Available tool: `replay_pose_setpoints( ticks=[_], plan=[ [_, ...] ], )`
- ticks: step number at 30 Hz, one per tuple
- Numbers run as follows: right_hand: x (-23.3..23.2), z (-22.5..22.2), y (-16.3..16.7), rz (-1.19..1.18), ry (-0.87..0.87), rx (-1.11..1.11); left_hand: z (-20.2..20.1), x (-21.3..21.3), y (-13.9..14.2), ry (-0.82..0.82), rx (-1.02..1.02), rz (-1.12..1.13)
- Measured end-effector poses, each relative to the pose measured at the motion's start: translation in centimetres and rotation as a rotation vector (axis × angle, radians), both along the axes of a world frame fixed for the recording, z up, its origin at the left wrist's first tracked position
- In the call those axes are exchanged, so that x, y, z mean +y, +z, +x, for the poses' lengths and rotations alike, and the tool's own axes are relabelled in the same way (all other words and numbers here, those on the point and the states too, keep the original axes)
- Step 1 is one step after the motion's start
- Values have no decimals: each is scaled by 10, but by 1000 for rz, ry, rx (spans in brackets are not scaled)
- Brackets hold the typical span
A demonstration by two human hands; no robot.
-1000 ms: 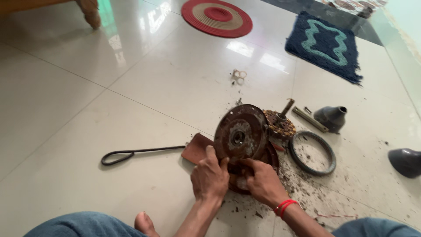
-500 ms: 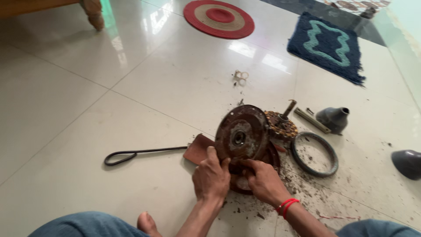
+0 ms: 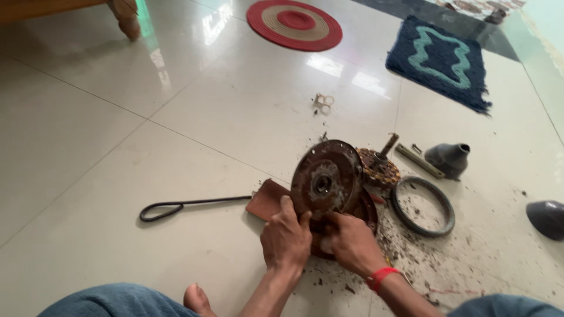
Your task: The person scrubs a rusty circular metal part with a small abrasive block, focusing on the inner rim and center. They rotate the part to reach different areas and continue scrubbing by hand.
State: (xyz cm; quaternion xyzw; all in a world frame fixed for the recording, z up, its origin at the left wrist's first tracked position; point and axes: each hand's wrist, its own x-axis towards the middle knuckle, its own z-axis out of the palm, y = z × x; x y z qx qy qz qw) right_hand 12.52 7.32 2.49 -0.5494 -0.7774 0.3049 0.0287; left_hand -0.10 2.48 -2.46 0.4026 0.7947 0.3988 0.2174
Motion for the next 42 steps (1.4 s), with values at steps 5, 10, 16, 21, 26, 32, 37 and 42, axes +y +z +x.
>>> replay_pose_setpoints(
  ticks=[5, 10, 16, 21, 26, 32, 37, 42],
  plan=[
    [4, 1, -11, 162, 97, 152, 1, -8, 13, -13, 24, -64],
    [7, 3, -19, 143, 82, 173, -1, -9, 18, 8, 33, -26],
    [3, 5, -13, 20, 23, 64, 1, -6, 11, 14, 140, -4],
    [-2, -1, 0, 148, 46, 180, 3, -6, 11, -1, 38, -22],
    [-1, -1, -4, -27, -11, 13, 1, -5, 16, -22, 13, -75],
    [4, 10, -18, 134, 110, 84, 0, -4, 16, 5, 44, 3],
    [3, 9, -6, 144, 83, 11, 3, -7, 16, -9, 21, -22],
    [-1, 7, 1, 195, 138, 98, 1, -9, 22, -19, -42, -106]
  ],
)
